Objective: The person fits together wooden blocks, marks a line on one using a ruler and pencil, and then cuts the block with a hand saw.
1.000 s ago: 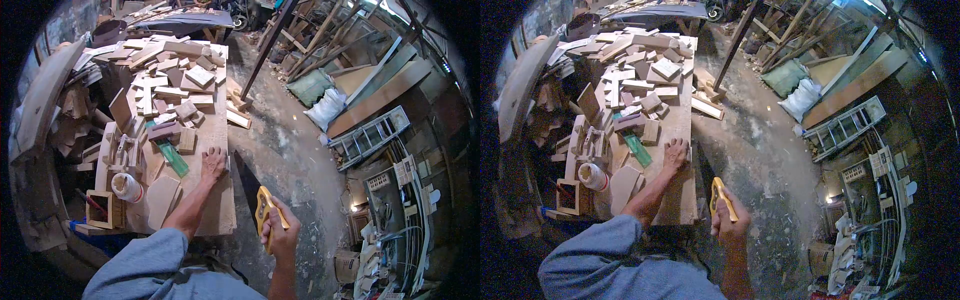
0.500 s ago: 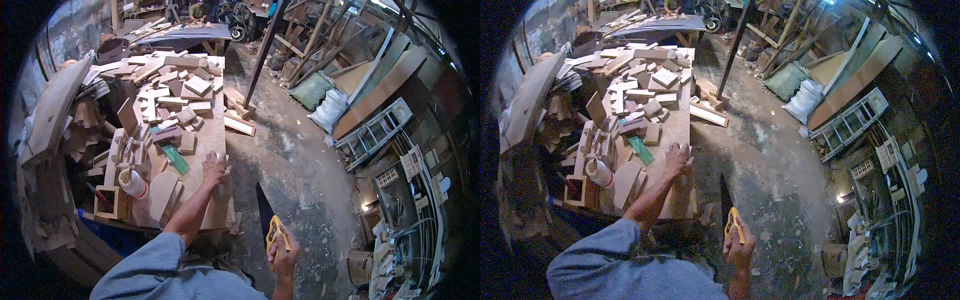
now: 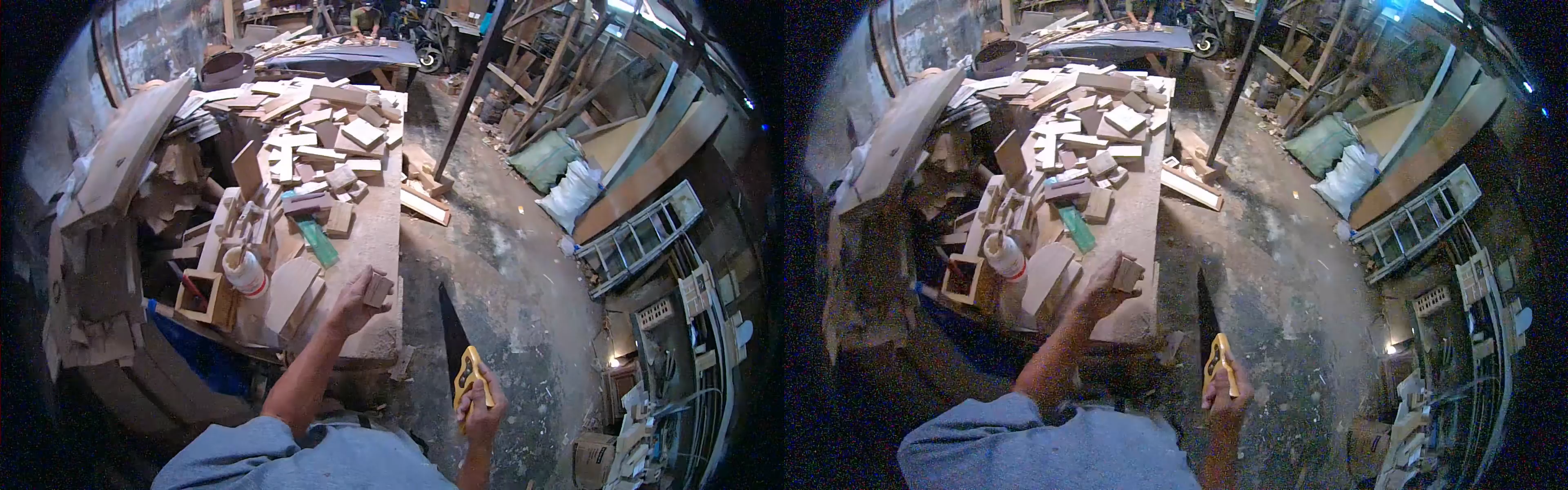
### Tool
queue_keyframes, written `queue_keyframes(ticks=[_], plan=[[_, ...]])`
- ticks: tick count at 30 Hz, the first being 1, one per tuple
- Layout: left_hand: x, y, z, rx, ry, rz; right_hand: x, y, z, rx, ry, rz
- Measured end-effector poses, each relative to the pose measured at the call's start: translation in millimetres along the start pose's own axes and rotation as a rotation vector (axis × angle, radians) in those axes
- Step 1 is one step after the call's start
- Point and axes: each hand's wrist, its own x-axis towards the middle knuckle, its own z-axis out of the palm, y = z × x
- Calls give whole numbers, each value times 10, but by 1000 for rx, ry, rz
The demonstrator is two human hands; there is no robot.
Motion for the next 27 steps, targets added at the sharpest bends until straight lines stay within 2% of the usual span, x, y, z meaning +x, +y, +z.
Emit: queue_keyframes(ticks=[2,5,8,10,14,17,18,19,21,22,25,27], plan=[[-77,-16,-21,-3,16,-19,-5,-46,24,24,-14,-31],[-183,105,-132,-329,-169,-176,-59,-17,105,76,5,-92],[-239,97,-211,-471,-280,-193,-123,94,187,124,31,-171],[-257,56,-245,-469,-277,-186,-224,98,293,58,31,-242],[-437,-64,-233,-346,-143,-160,-390,-108,477,85,-15,-132],[-469,-395,-514,-371,-90,-197,-130,123,543,-394,-39,-519],[-595,-318,-395,-234,19,-222,-28,65,600,-479,-64,-675],[-688,-274,-342,-220,41,-243,74,6,658,-557,-77,-836],[-786,-244,-246,-200,86,-277,287,-48,732,-583,-181,-826],[-810,-236,-175,-26,101,-175,431,-66,762,-592,-217,-855],[-803,-353,-227,-75,45,-71,947,-25,917,-603,-353,-932],[-806,-388,-202,-31,140,-15,1350,47,1038,-547,-451,-1080]])
